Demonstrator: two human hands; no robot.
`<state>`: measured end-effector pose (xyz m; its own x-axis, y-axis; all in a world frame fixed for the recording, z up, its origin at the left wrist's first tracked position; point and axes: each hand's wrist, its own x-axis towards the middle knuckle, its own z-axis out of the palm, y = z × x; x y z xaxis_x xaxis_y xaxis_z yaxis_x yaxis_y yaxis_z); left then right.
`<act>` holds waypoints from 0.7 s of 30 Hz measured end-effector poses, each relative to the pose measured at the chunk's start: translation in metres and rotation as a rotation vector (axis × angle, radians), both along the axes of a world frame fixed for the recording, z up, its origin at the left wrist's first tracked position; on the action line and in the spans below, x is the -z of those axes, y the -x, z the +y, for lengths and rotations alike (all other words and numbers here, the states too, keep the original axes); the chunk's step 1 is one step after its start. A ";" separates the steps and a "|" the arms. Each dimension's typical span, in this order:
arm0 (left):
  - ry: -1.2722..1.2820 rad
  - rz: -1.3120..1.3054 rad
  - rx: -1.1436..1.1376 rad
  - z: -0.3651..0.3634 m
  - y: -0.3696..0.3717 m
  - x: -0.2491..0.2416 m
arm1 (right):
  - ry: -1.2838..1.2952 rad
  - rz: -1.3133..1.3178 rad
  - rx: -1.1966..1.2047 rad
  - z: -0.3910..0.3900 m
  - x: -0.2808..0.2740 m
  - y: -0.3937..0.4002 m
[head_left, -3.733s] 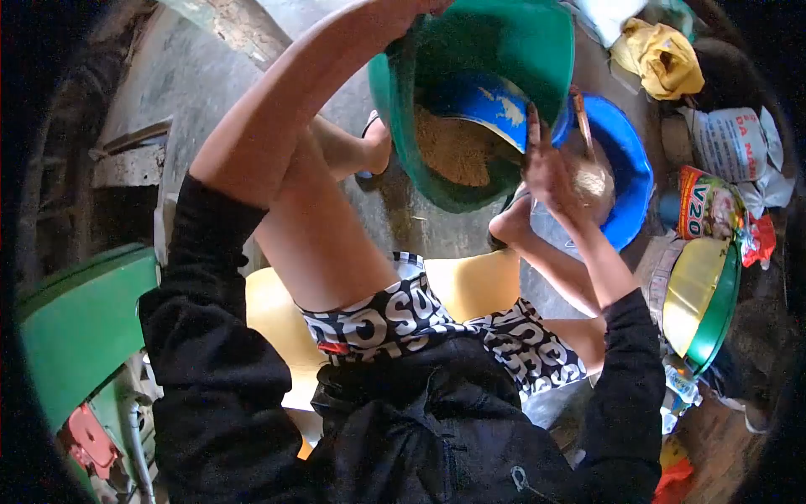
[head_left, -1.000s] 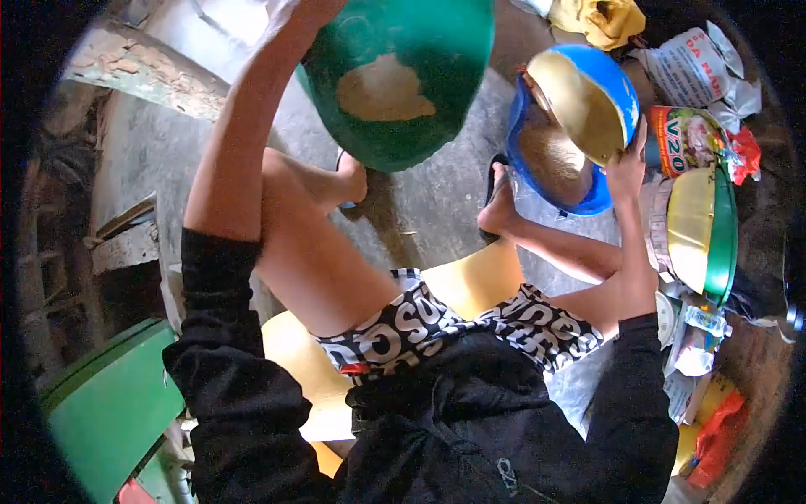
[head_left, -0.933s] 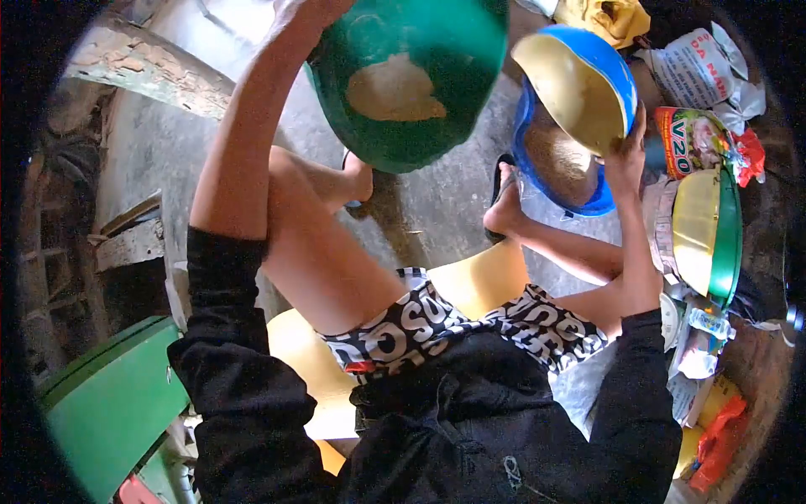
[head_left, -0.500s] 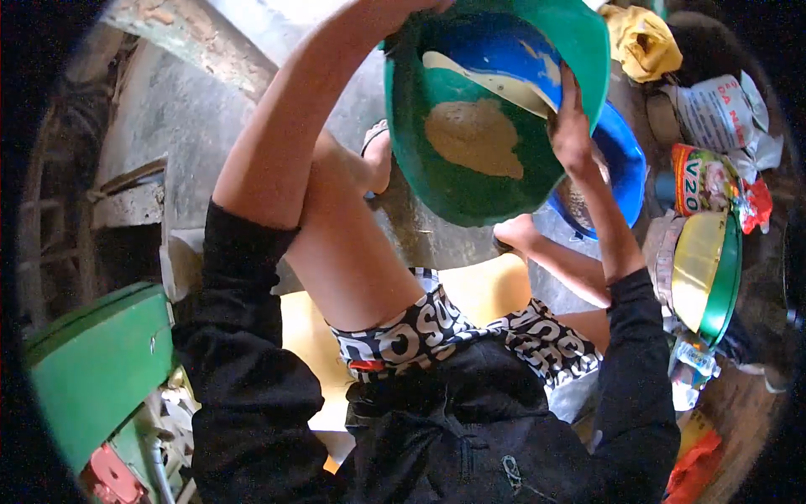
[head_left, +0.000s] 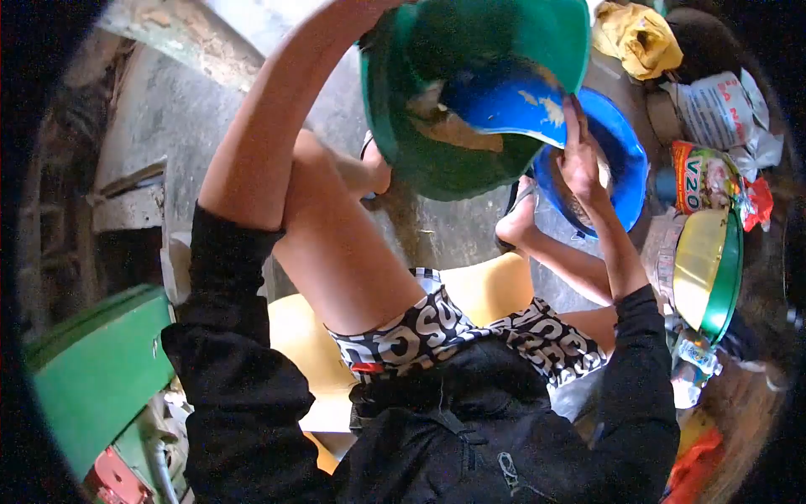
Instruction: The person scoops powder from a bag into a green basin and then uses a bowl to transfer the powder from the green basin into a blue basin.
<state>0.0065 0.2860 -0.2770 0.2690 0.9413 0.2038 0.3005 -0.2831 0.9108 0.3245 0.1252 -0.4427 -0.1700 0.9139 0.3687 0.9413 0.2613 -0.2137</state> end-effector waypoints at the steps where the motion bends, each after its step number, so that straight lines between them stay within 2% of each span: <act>1: -0.021 -0.098 0.039 0.001 -0.001 0.006 | -0.025 0.095 0.040 -0.010 -0.011 -0.002; 2: -0.044 -0.194 0.085 -0.003 -0.004 0.005 | -0.068 0.144 0.096 -0.020 -0.019 -0.008; 3: 0.021 -0.139 0.056 -0.010 -0.008 -0.001 | -0.096 0.187 0.199 -0.031 -0.029 -0.013; 5: -0.211 0.022 0.086 -0.012 -0.005 0.005 | -0.205 0.263 0.387 -0.059 -0.036 -0.031; 8: -0.277 -0.045 0.016 -0.016 -0.043 0.001 | -0.235 0.626 0.693 -0.107 -0.026 -0.077; 9: -0.255 0.002 -0.019 -0.014 -0.059 0.001 | -0.324 0.698 0.701 -0.121 -0.015 -0.096; 11: -0.361 -0.038 -0.050 -0.011 -0.104 0.002 | -0.482 0.825 0.695 -0.146 0.011 -0.139; 12: -0.482 0.053 -0.044 -0.019 -0.128 -0.007 | -0.558 0.852 0.686 -0.158 0.040 -0.176; 14: -0.588 0.023 -0.049 -0.043 -0.180 -0.013 | -0.646 0.893 0.754 -0.178 0.055 -0.202; 15: -0.530 0.082 -0.021 -0.055 -0.202 -0.014 | -0.679 1.204 0.732 -0.186 0.045 -0.193; 18: -0.692 0.155 0.003 -0.082 -0.261 0.010 | -0.652 1.432 0.747 -0.193 0.056 -0.214; 20: -0.977 0.112 0.051 -0.097 -0.286 0.028 | -0.682 1.523 0.761 -0.192 0.064 -0.222; 21: -0.907 0.133 0.132 -0.109 -0.292 0.032 | -0.715 1.540 0.767 -0.189 0.075 -0.225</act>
<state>0.2981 0.1771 -0.3087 0.4366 0.3965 0.8076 0.3012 -0.9103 0.2840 0.5499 -0.0635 -0.5180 0.9672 0.2416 0.0788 -0.0084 0.3403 -0.9403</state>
